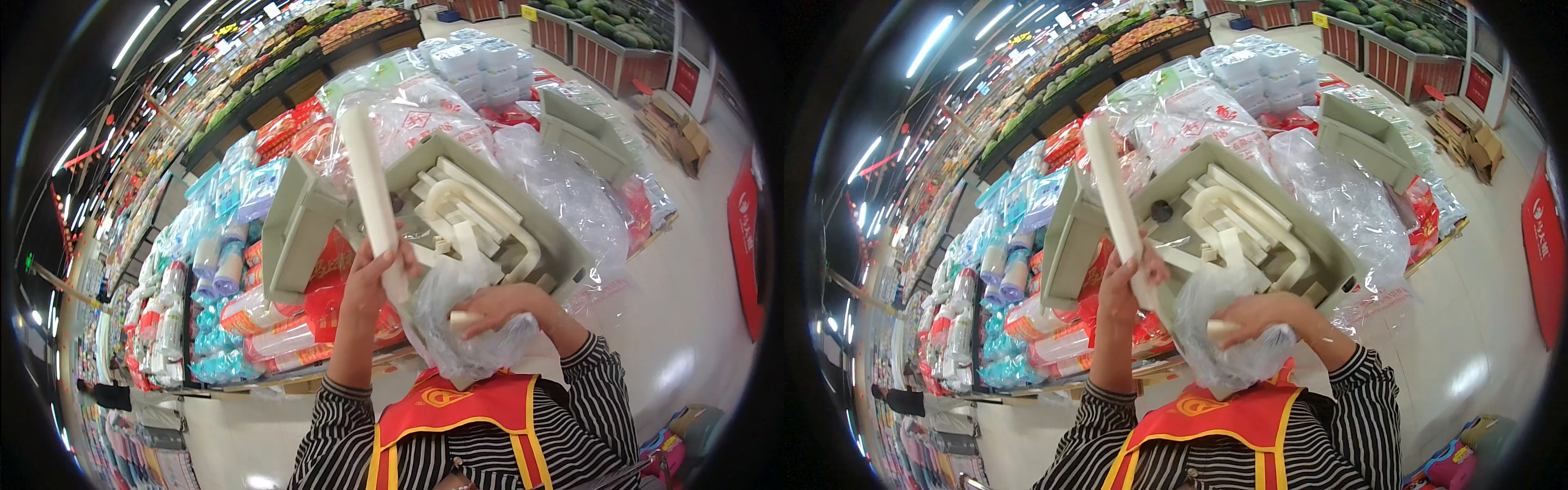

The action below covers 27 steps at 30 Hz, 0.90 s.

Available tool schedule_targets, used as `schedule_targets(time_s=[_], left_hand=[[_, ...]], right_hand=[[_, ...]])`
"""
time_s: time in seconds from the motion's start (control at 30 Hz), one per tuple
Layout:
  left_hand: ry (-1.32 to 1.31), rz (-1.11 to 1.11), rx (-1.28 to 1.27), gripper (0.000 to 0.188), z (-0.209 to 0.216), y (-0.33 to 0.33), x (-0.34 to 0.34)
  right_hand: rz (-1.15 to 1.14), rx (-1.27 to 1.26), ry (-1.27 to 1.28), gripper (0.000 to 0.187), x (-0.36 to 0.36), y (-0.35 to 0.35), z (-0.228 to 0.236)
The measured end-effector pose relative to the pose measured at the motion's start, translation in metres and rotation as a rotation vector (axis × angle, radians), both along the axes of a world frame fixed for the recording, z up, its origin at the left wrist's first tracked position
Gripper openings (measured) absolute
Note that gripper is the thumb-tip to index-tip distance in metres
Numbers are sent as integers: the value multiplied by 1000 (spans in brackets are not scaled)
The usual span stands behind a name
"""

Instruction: The person unpacks a beige plastic container, removes several white plastic rods and black caps, and attempts to assemble them by inserting the rods into the caps. The person handles the parts one at a time, inspecting and fitting them together.

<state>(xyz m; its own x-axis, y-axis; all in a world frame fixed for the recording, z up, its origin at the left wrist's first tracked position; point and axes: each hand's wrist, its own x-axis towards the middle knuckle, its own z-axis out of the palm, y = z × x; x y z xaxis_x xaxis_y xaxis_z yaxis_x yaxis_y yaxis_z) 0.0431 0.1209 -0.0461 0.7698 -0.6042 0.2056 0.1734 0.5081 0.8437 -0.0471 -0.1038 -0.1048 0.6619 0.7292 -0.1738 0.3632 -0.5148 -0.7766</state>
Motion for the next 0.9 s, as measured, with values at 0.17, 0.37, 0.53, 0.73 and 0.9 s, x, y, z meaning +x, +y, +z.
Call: schedule_targets(time_s=[0.17, 0.37, 0.53, 0.73, 0.9], left_hand=[[58, -85, -48, 50, -37, 43, -13], [201, -53, -197, 44, -53, 80, -34], [159, 24, -253, 46, -54, 97, -43], [87, 92, -282, 44, -61, 107, -45], [46, 102, -248, 43, -59, 107, -42]], right_hand=[[151, -81, -115, 49, -17, 6, -1], [106, -103, -149, 38, -27, -3, 28], [112, -64, -180, 42, -29, -18, 35], [-136, -123, -64, 42, -25, -32, 81], [-470, 157, -128, 39, -21, -32, 81]])
